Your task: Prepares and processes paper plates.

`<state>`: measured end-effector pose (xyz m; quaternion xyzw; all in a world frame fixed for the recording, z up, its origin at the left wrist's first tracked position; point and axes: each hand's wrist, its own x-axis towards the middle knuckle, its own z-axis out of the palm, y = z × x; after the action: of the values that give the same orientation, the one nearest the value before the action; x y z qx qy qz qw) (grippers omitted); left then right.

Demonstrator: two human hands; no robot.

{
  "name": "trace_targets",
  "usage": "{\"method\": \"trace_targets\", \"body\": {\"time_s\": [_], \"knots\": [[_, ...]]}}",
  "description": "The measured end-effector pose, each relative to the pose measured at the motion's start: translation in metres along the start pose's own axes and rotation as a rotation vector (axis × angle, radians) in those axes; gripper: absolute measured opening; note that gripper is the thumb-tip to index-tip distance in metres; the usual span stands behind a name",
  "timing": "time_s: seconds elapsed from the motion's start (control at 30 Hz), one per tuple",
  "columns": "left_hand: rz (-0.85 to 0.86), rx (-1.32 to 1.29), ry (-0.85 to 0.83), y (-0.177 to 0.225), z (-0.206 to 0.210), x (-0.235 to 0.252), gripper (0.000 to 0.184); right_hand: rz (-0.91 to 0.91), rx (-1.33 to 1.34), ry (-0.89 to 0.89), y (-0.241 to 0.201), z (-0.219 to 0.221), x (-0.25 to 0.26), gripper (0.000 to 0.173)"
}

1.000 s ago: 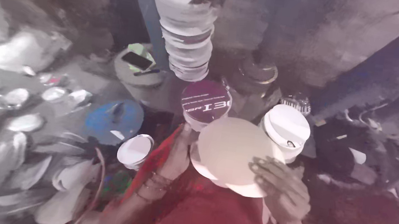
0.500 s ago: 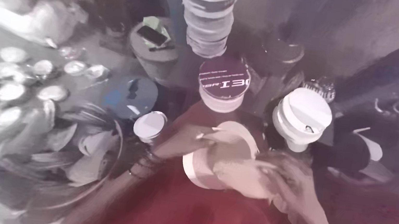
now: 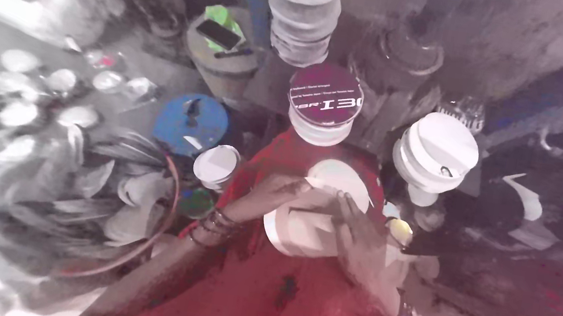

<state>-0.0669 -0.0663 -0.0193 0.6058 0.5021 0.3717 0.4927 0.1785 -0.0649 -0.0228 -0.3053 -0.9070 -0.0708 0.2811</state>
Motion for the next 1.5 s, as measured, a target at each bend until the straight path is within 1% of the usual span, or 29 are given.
{"method": "trace_targets", "body": {"time_s": [0.17, 0.3, 0.37, 0.4, 0.47, 0.5, 0.53, 0.57, 0.6, 0.67, 0.73, 0.77, 0.83, 0.87, 0.9, 0.97, 1.0, 1.03, 1.07, 1.1, 1.17, 1.2, 1.27, 1.3, 1.33, 1.37, 1.43, 1.47, 1.5], "knots": [[-0.101, -0.284, 0.080, 0.004, -0.001, -0.003, 0.031, -0.044, 0.001, 0.024, -0.005, 0.004, -0.007, 0.020], [-0.082, -0.226, 0.038, 0.006, -0.002, 0.000, 0.027, -0.038, 0.163, 0.031, 0.003, 0.003, -0.009, 0.019], [-0.067, -0.123, 0.037, 0.012, -0.003, -0.001, 0.030, 0.057, 0.224, 0.028, 0.013, -0.015, -0.003, 0.019], [-0.092, -0.119, 0.084, 0.017, -0.001, -0.001, 0.027, 0.168, 0.224, 0.054, 0.017, -0.029, 0.002, 0.020], [-0.157, -0.219, 0.223, 0.024, 0.003, 0.001, 0.019, 0.434, 0.289, 0.264, 0.027, -0.050, 0.011, 0.020], [-0.171, -0.288, 0.267, 0.022, 0.003, 0.003, 0.018, 0.493, 0.398, 0.431, 0.035, -0.055, 0.012, 0.013], [-0.171, -0.353, 0.305, 0.018, 0.004, 0.006, 0.019, 0.449, 0.468, 0.547, 0.045, -0.055, 0.010, 0.012], [-0.175, -0.420, 0.337, 0.016, 0.006, 0.008, 0.022, 0.337, 0.490, 0.575, 0.052, -0.054, 0.007, 0.017], [-0.174, -0.494, 0.357, 0.015, 0.009, 0.010, 0.024, 0.193, 0.490, 0.526, 0.053, -0.052, 0.004, 0.020], [-0.166, -0.590, 0.411, 0.022, 0.015, 0.010, 0.030, -0.111, 0.298, 0.215, 0.048, -0.045, 0.002, 0.025], [-0.163, -0.559, 0.457, 0.029, 0.019, 0.009, 0.036, -0.208, 0.234, -0.058, 0.042, -0.031, -0.001, 0.031], [-0.139, -0.513, 0.455, 0.028, 0.020, 0.009, 0.035, -0.188, 0.269, -0.123, 0.042, -0.024, -0.001, 0.039], [-0.123, -0.436, 0.464, 0.028, 0.023, 0.009, 0.017, -0.107, 0.398, -0.135, 0.048, -0.016, -0.004, 0.065], [-0.130, -0.406, 0.459, 0.027, 0.025, 0.008, 0.015, -0.041, 0.475, -0.080, 0.050, -0.013, -0.006, 0.071], [-0.115, -0.380, 0.453, 0.024, 0.027, 0.007, 0.021, 0.051, 0.522, -0.012, 0.052, -0.011, -0.010, 0.070], [-0.004, -0.282, 0.373, 0.014, 0.028, 0.004, 0.046, 0.278, 0.610, 0.099, 0.050, -0.005, -0.012, 0.060], [0.050, -0.227, 0.315, 0.010, 0.028, 0.004, 0.056, 0.399, 0.672, 0.092, 0.045, -0.003, -0.010, 0.061], [0.078, -0.189, 0.269, 0.010, 0.029, 0.004, 0.060, 0.513, 0.730, 0.044, 0.037, -0.003, -0.008, 0.065], [0.093, -0.171, 0.243, 0.012, 0.030, 0.004, 0.056, 0.566, 0.756, 0.007, 0.028, -0.002, -0.006, 0.065], [0.096, -0.134, 0.228, 0.013, 0.030, 0.005, 0.052, 0.552, 0.772, 0.007, 0.020, 0.001, -0.004, 0.062], [0.081, -0.074, 0.207, 0.010, 0.024, 0.007, 0.050, 0.430, 0.807, -0.023, 0.026, 0.003, 0.003, 0.056], [0.070, -0.058, 0.213, 0.008, 0.022, 0.008, 0.053, 0.406, 0.756, -0.013, 0.037, 0.001, 0.009, 0.050], [0.045, -0.056, 0.239, 0.006, 0.022, 0.008, 0.061, 0.512, 0.523, 0.126, 0.076, -0.008, 0.021, 0.035], [0.035, -0.060, 0.262, 0.007, 0.023, 0.009, 0.060, 0.569, 0.373, 0.193, 0.106, -0.013, 0.026, 0.031], [0.035, -0.058, 0.287, 0.008, 0.024, 0.010, 0.055, 0.634, 0.226, 0.201, 0.139, -0.019, 0.029, 0.036], [0.056, -0.064, 0.324, 0.008, 0.025, 0.012, 0.046, 0.731, 0.100, 0.157, 0.169, -0.024, 0.030, 0.047], [0.147, -0.118, 0.383, 0.004, 0.028, 0.017, 0.024, 0.930, -0.061, -0.009, 0.218, -0.030, 0.024, 0.070], [0.162, -0.151, 0.405, 0.004, 0.029, 0.019, 0.017, 1.013, -0.088, -0.074, 0.233, -0.030, 0.020, 0.075], [0.146, -0.181, 0.419, 0.007, 0.030, 0.020, 0.015, 1.063, -0.076, -0.080, 0.242, -0.029, 0.017, 0.073]]}}
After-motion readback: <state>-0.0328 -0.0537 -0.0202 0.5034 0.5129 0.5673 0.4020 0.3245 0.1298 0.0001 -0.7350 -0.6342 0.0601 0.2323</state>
